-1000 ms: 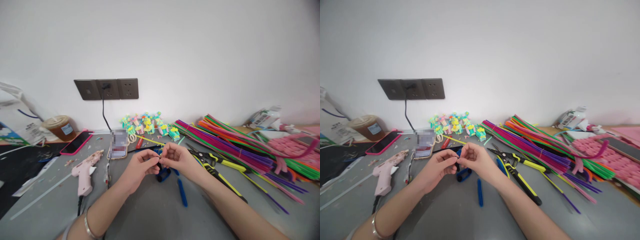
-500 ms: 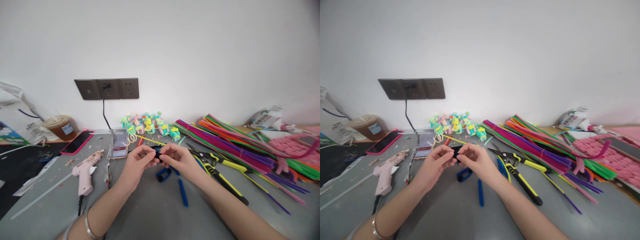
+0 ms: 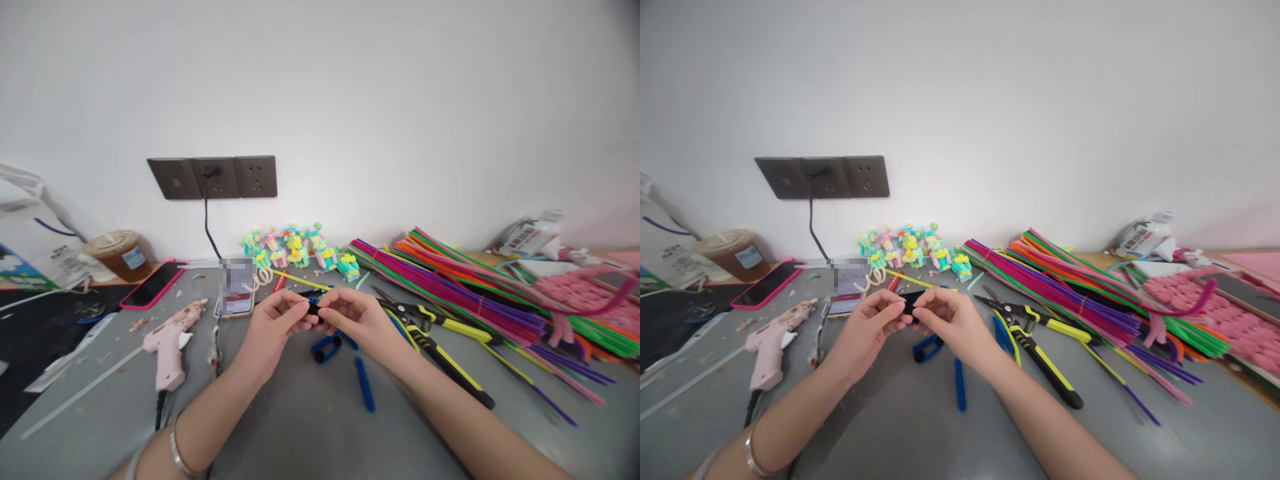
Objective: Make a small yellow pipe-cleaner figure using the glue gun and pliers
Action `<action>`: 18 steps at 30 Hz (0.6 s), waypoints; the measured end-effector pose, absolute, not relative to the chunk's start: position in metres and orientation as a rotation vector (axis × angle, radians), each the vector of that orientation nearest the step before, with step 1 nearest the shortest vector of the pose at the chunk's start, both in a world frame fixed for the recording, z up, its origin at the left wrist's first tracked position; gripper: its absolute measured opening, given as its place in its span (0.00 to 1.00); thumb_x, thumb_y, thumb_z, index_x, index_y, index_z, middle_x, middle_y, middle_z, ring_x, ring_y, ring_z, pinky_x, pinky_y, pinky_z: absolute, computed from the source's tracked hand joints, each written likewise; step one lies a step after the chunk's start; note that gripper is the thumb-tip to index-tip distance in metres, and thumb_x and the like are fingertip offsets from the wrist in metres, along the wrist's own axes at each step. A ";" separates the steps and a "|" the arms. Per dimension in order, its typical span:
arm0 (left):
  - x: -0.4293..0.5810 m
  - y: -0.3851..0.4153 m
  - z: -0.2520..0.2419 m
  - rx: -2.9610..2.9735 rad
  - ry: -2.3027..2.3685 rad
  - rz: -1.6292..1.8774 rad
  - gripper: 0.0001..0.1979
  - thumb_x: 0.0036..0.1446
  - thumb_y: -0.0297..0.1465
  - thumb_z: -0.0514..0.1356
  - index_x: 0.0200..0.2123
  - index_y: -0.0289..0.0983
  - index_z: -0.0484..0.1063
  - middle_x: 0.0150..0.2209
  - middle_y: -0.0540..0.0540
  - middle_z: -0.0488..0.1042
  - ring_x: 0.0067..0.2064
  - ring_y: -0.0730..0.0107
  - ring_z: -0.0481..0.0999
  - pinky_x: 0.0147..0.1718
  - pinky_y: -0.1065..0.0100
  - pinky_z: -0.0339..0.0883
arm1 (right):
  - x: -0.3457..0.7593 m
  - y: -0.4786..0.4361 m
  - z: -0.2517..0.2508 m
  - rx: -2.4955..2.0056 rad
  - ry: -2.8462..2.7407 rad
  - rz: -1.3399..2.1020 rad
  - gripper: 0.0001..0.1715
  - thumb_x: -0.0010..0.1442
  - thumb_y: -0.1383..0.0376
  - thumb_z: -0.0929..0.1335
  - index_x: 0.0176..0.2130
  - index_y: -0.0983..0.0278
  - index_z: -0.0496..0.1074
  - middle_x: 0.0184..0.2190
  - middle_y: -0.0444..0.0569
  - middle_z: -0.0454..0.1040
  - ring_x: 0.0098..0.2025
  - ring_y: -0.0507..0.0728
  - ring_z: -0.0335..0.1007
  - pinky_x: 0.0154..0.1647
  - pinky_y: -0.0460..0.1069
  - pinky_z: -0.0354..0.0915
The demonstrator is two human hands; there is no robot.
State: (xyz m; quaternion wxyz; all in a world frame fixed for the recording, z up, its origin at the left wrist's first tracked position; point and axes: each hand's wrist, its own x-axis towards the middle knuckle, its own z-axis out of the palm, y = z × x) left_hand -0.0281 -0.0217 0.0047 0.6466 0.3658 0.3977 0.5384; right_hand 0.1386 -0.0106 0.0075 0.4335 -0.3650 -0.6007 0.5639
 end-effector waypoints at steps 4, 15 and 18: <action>-0.029 -0.020 0.003 0.813 0.889 1.259 0.14 0.40 0.36 0.75 0.27 0.36 0.76 0.23 0.53 0.76 0.27 0.77 0.78 0.28 0.79 0.72 | 0.137 -0.010 0.005 -0.894 -1.439 1.480 0.22 0.51 0.51 0.75 0.36 0.63 0.69 0.26 0.44 0.75 0.26 0.52 0.74 0.26 0.46 0.69; -0.032 -0.017 -0.003 1.004 0.975 1.191 0.13 0.44 0.38 0.73 0.29 0.35 0.77 0.23 0.52 0.75 0.26 0.76 0.74 0.23 0.77 0.70 | 0.142 -0.006 0.005 -1.015 -1.441 1.427 0.21 0.48 0.51 0.75 0.28 0.64 0.70 0.21 0.42 0.71 0.22 0.50 0.71 0.26 0.46 0.70; -0.033 -0.016 -0.004 1.052 0.991 1.180 0.14 0.45 0.39 0.72 0.30 0.35 0.78 0.22 0.50 0.75 0.25 0.75 0.75 0.23 0.77 0.70 | 0.143 -0.004 0.005 -1.010 -1.463 1.409 0.20 0.48 0.52 0.75 0.27 0.65 0.70 0.20 0.41 0.70 0.22 0.50 0.70 0.26 0.46 0.69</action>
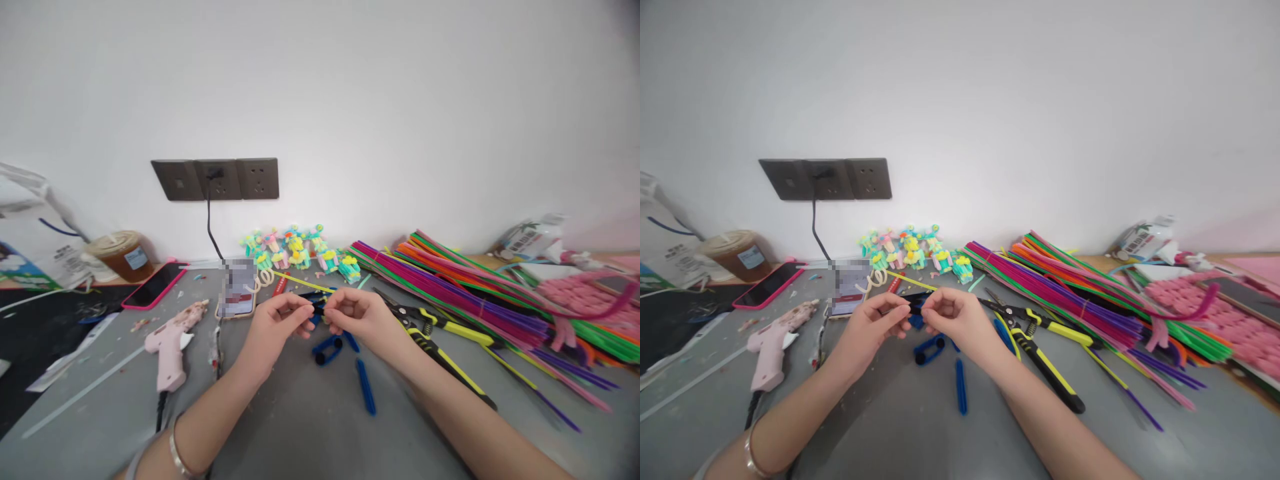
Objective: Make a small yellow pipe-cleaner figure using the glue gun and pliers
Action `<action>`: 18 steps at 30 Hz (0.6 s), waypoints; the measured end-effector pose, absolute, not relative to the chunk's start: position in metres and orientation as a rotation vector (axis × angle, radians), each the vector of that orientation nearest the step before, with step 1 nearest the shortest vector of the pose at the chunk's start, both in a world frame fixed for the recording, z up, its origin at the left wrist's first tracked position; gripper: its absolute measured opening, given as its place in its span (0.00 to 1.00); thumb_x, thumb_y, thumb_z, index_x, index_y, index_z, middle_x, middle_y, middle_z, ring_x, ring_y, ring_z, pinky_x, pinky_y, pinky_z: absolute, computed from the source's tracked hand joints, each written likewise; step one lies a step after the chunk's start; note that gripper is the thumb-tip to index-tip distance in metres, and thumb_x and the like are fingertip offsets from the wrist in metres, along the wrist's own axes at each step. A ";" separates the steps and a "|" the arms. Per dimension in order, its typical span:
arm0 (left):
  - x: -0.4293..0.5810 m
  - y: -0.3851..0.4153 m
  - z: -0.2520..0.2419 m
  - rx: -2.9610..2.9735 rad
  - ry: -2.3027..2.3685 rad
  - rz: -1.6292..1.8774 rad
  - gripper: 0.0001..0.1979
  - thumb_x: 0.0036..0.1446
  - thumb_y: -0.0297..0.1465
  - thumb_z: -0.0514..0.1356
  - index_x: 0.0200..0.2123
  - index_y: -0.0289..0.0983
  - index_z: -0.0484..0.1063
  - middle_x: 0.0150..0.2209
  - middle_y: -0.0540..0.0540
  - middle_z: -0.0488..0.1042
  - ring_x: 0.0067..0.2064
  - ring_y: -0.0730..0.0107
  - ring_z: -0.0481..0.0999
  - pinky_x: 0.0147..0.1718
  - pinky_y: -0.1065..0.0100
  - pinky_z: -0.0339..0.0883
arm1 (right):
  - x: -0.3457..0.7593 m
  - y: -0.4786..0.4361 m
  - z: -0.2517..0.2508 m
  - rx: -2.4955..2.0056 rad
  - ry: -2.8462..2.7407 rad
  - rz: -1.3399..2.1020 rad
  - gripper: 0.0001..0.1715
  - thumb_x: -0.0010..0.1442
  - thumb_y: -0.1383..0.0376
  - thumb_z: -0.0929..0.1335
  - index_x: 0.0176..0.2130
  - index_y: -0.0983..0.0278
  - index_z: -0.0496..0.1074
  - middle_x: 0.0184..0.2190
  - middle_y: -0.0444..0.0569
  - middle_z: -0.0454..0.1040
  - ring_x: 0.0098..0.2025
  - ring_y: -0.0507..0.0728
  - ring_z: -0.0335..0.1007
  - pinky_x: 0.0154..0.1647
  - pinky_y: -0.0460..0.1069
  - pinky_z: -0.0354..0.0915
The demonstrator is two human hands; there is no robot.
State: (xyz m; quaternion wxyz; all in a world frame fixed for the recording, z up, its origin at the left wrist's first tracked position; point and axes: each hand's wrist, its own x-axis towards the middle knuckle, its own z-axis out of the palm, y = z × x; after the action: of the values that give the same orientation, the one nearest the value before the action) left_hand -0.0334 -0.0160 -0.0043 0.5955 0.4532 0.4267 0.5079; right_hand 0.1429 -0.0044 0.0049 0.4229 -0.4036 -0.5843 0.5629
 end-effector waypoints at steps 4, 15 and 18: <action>-0.034 -0.016 -0.004 1.012 0.998 1.168 0.14 0.45 0.40 0.72 0.30 0.35 0.79 0.24 0.49 0.77 0.26 0.75 0.76 0.26 0.76 0.71 | 0.144 -0.004 0.004 -0.975 -1.496 1.387 0.15 0.50 0.57 0.74 0.28 0.65 0.70 0.20 0.40 0.69 0.21 0.49 0.69 0.26 0.44 0.68; -0.035 -0.017 -0.003 0.975 1.030 1.104 0.15 0.42 0.39 0.73 0.28 0.34 0.78 0.24 0.49 0.77 0.26 0.76 0.75 0.27 0.76 0.71 | 0.145 -0.006 0.005 -0.969 -1.610 1.280 0.07 0.52 0.64 0.71 0.32 0.65 0.75 0.26 0.45 0.74 0.25 0.50 0.69 0.27 0.45 0.66; -0.035 -0.015 -0.005 1.018 1.047 1.103 0.15 0.44 0.39 0.72 0.28 0.33 0.78 0.24 0.49 0.77 0.25 0.76 0.75 0.27 0.76 0.71 | 0.145 -0.006 0.005 -0.984 -1.580 1.321 0.09 0.52 0.61 0.71 0.32 0.65 0.74 0.25 0.44 0.73 0.24 0.50 0.69 0.27 0.46 0.67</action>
State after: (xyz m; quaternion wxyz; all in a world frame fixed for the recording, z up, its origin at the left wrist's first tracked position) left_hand -0.0350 -0.0155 -0.0051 0.6096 0.4409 0.4536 0.4776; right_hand 0.1447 -0.0062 0.0046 0.4165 -0.3921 -0.6293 0.5261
